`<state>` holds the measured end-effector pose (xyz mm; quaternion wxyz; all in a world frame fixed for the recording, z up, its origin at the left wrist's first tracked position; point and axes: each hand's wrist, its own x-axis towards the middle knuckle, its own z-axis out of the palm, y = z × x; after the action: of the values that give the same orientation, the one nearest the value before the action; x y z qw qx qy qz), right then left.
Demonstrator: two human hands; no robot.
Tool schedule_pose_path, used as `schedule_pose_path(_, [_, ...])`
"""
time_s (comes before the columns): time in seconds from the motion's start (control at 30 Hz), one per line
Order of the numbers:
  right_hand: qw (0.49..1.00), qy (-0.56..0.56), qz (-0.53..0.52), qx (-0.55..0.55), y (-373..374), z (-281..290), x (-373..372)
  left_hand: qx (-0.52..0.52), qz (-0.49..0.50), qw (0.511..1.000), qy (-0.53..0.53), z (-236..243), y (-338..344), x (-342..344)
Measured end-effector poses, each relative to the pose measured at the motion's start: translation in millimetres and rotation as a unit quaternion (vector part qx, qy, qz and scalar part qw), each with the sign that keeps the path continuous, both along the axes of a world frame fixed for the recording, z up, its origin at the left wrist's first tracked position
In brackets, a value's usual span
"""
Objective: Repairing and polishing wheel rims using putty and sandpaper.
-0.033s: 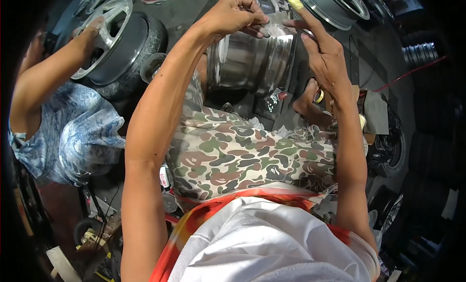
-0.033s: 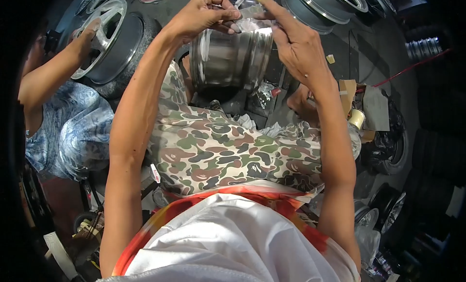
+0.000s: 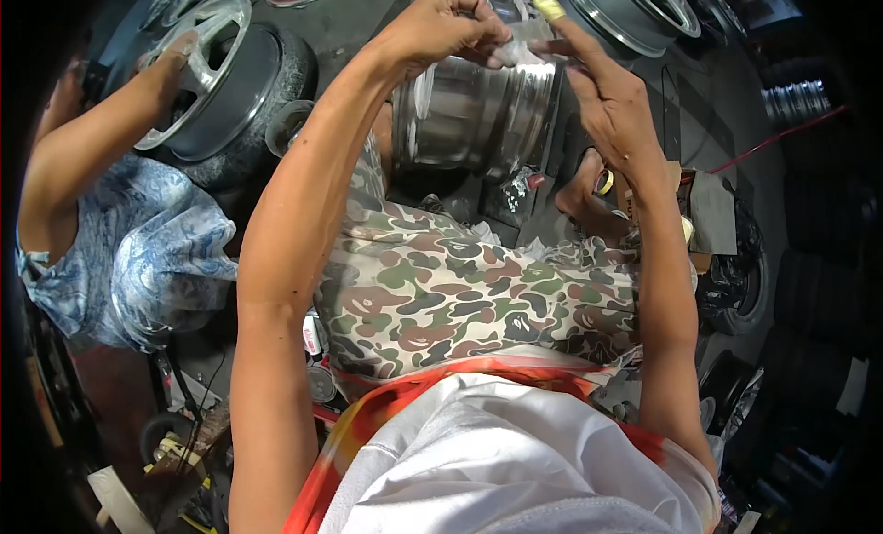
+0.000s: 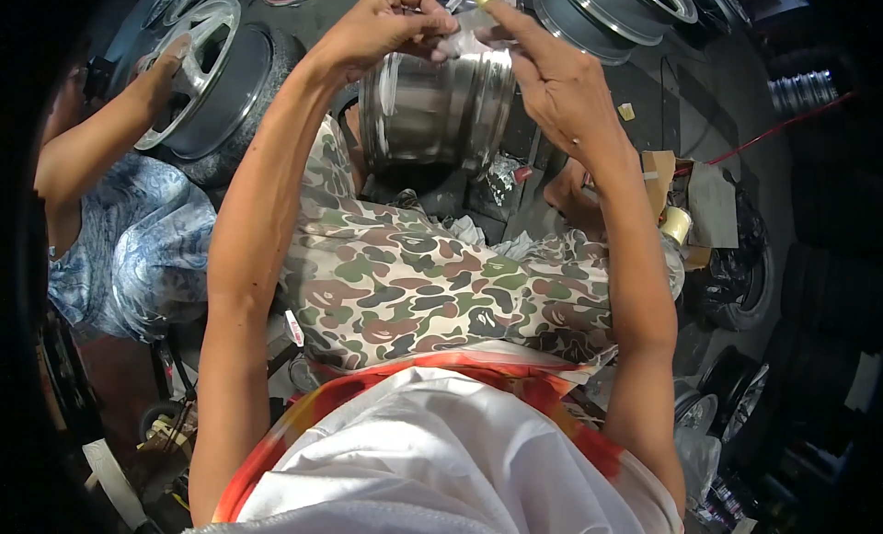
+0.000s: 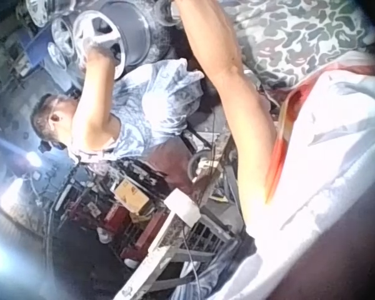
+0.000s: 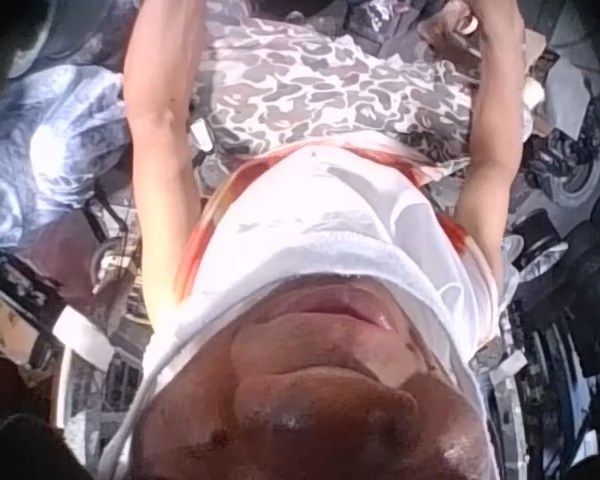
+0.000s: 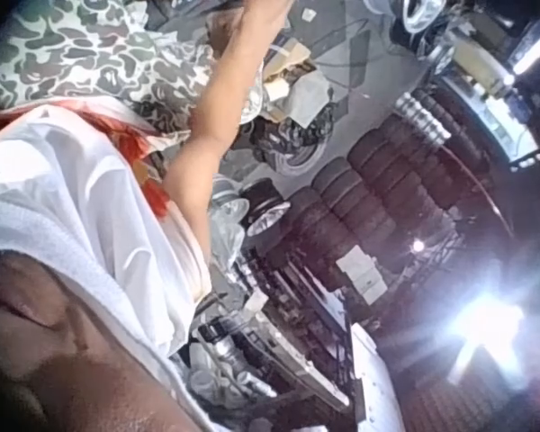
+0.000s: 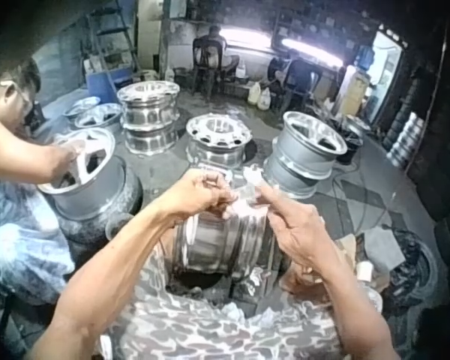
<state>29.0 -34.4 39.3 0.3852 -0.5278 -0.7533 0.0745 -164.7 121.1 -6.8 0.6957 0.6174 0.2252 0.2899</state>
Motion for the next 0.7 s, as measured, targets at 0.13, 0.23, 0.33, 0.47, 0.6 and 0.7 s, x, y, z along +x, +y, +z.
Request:
schedule_pose_path(0.13, [0.998, -0.048, -0.027, -0.036, 3.2, -6.0, 13.1, -0.059, 0.065, 0.996, -0.007, 8.0, 5.7, -4.7])
schedule_pose_path(0.23, [0.975, 0.091, -0.063, -0.195, 12.7, -11.2, 26.4, -0.066, 0.148, 0.987, 0.007, -0.4, 16.8, -13.6])
schedule_pose_path(0.33, [0.996, -0.072, -0.041, 0.016, 59.7, -37.4, 54.5, 0.039, 0.273, 0.957, -0.093, -46.8, 53.7, -6.4])
schedule_pose_path(0.47, [0.983, -0.167, -0.048, 0.049, 88.9, -55.5, 81.9, 0.227, 0.379, 0.897, 0.003, -35.2, 40.1, 28.7])
schedule_pose_path(0.6, [0.963, -0.256, -0.023, 0.083, 97.5, -60.1, 72.7, 0.309, 0.428, 0.849, 0.017, -43.9, 43.5, 29.9])
schedule_pose_path(0.7, [0.933, -0.328, -0.037, 0.144, 91.9, -59.8, 71.0, 0.326, 0.445, 0.834, 0.006, -44.9, 43.7, 35.9])
